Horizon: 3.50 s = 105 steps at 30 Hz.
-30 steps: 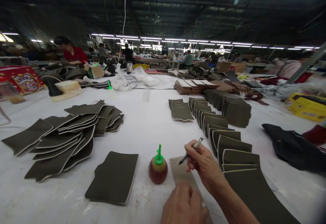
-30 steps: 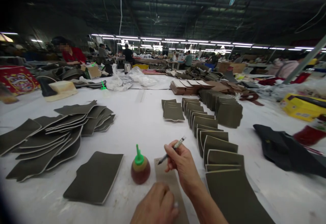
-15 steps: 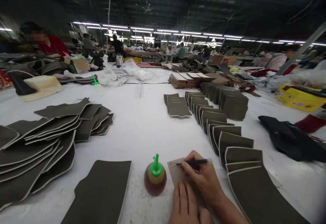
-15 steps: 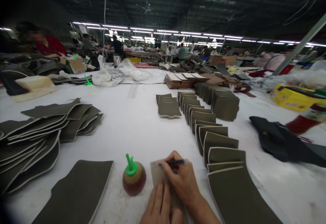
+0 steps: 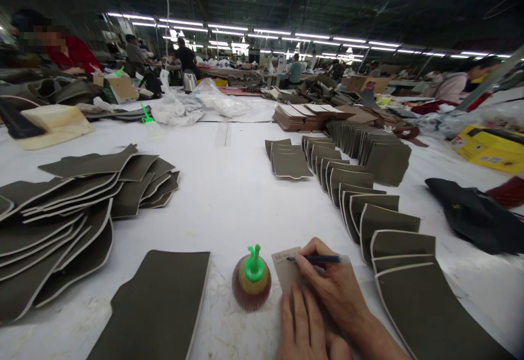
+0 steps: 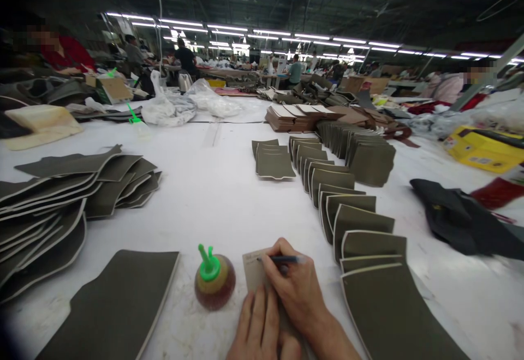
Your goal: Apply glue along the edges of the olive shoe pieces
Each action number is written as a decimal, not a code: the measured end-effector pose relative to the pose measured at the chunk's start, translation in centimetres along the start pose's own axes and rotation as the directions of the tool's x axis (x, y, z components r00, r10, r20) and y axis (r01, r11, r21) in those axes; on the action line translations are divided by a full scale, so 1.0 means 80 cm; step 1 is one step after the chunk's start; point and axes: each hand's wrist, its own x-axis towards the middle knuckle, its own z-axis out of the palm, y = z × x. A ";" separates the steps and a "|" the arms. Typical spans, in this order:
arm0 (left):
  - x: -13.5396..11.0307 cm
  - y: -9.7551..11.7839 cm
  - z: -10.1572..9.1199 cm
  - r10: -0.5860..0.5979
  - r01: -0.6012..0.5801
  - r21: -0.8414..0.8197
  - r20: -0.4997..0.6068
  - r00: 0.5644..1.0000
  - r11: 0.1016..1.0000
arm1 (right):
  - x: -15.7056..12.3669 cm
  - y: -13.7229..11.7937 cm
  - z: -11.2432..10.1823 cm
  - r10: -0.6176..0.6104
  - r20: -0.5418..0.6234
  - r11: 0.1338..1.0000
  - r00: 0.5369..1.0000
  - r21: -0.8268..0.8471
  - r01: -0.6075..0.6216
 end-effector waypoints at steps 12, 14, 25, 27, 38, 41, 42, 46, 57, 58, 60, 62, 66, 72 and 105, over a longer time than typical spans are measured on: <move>-0.003 0.022 0.016 -0.266 0.238 -0.173 -0.162 0.950 0.956 | 0.000 0.000 -0.002 -0.011 -0.019 1.000 1.000 0.010 0.012; -0.002 0.023 0.015 -0.254 0.225 -0.172 -0.167 0.953 0.959 | 0.000 0.000 -0.001 -0.012 -0.028 1.000 1.000 0.008 0.012; 0.003 -0.008 -0.008 0.107 -0.107 -0.032 0.006 0.994 0.994 | 0.000 0.000 -0.003 -0.008 -0.024 1.000 1.000 0.011 0.009; 0.004 -0.012 -0.012 0.119 -0.119 -0.022 0.017 0.993 0.993 | -0.001 0.000 -0.003 -0.006 -0.028 1.000 1.000 0.014 0.006; 0.015 -0.012 -0.007 0.139 -0.139 0.004 -0.104 0.985 0.990 | 0.001 0.001 -0.002 -0.004 -0.045 1.000 0.999 0.013 0.005; 0.014 -0.007 -0.007 0.081 -0.081 0.007 -0.090 0.993 0.997 | 0.000 0.000 -0.003 -0.005 -0.054 1.000 0.999 0.015 0.006; 0.013 -0.006 -0.007 0.062 -0.062 0.007 -0.085 0.994 0.998 | 0.000 0.000 -0.003 -0.005 -0.060 1.000 0.998 0.014 0.006; 0.009 -0.007 -0.010 0.069 -0.069 0.008 -0.039 0.997 0.998 | -0.001 0.000 -0.004 -0.001 -0.071 1.000 0.997 0.006 0.002; 0.012 -0.008 -0.009 0.080 -0.079 0.016 -0.059 0.995 0.997 | 0.002 -0.001 -0.003 0.018 -0.088 1.000 0.996 0.006 -0.018; 0.013 -0.009 -0.010 0.100 -0.099 0.020 -0.046 0.994 0.995 | 0.002 -0.001 -0.003 0.017 -0.084 1.000 0.996 0.011 -0.016; 0.013 -0.012 -0.013 0.145 -0.144 0.028 -0.016 0.989 0.989 | 0.002 -0.001 -0.003 0.016 -0.077 1.000 0.997 0.016 -0.014; 0.014 -0.014 -0.014 0.171 -0.171 0.030 -0.006 0.985 0.985 | 0.002 -0.001 -0.003 0.014 -0.072 1.000 0.997 0.013 -0.013; 0.015 -0.012 -0.013 0.127 -0.126 0.020 -0.054 0.990 0.992 | 0.002 0.000 -0.004 0.009 -0.071 1.000 0.997 0.010 -0.008; 0.014 -0.012 -0.013 0.154 -0.153 0.037 -0.019 0.988 0.988 | 0.002 0.001 -0.004 -0.002 -0.098 1.000 0.995 0.010 0.003; 0.016 -0.016 -0.017 0.188 -0.188 0.027 -0.005 0.982 0.982 | 0.001 0.002 -0.005 0.015 -0.104 1.000 0.995 0.012 -0.014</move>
